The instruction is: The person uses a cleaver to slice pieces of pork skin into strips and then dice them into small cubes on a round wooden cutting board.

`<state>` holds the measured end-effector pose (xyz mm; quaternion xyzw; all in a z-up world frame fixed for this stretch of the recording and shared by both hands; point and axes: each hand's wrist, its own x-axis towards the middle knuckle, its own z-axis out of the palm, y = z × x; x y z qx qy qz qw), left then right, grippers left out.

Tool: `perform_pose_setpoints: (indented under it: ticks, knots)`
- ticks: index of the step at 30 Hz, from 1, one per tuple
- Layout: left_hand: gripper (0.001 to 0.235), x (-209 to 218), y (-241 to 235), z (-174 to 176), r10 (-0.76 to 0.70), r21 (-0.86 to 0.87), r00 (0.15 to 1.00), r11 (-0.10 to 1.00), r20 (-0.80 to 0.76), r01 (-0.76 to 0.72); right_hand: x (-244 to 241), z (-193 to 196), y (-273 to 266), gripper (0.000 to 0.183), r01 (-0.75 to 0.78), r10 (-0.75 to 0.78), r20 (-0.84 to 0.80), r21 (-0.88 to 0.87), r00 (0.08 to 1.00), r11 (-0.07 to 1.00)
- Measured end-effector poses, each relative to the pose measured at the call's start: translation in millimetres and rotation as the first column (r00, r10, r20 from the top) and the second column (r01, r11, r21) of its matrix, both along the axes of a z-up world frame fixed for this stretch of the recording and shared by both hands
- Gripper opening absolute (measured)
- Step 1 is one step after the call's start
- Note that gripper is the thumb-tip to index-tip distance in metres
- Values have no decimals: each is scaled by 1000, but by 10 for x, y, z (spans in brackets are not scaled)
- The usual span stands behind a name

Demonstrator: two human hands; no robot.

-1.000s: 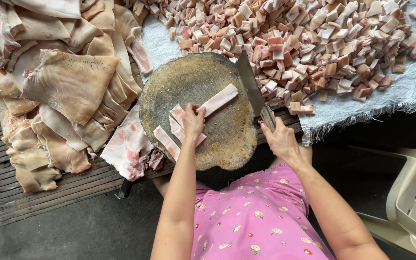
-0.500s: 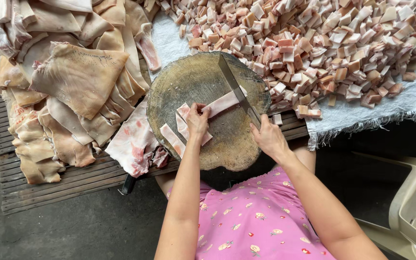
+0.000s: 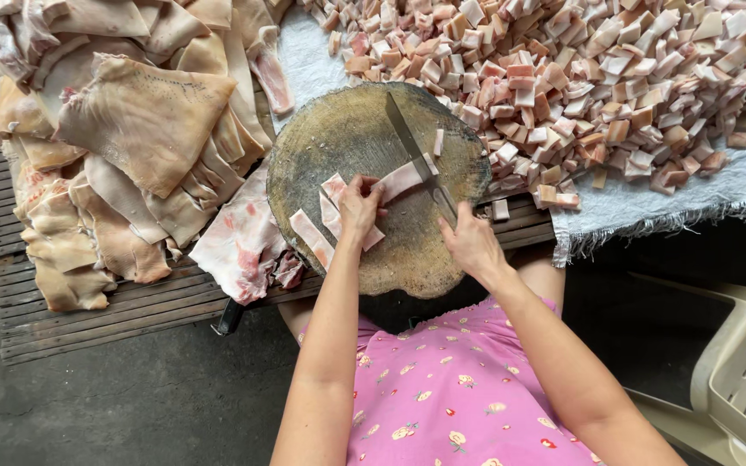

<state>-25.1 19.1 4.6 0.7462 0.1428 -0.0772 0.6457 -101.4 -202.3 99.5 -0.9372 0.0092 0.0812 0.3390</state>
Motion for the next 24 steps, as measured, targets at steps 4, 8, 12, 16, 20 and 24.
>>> perform_pose_setpoints:
  ticks: [4, 8, 12, 16, 20, 24]
  knots:
    - [19, -26, 3, -5, -18, -3, 998, 1000, 54, 19, 32, -4, -217, 36, -22, 21, 14, 3, 1000, 1000]
    - [20, 11, -43, -93, -9, -36, 1000, 999, 5, 9, 30, 531, -172, 39, 14, -20, 93, 63, 996, 998]
    - [19, 30, -38, -130, 7, -54, 1000, 999, -3, -8, 25, 666, -11, 40, 11, -47, 210, 171, 977, 985]
    - [18, -3, -46, -54, 31, -55, 1000, 998, -3, -31, -16, 154, 124, 40, -14, 18, -99, 39, 995, 999]
    - [19, -44, -36, 28, 27, -26, 999, 999, -16, -28, -103, -55, -39, 39, -30, 29, -120, -12, 992, 999]
    - [20, -30, -46, -21, 12, -36, 1000, 999, -4, -13, -105, 417, -130, 39, 47, -43, -67, 49, 997, 998]
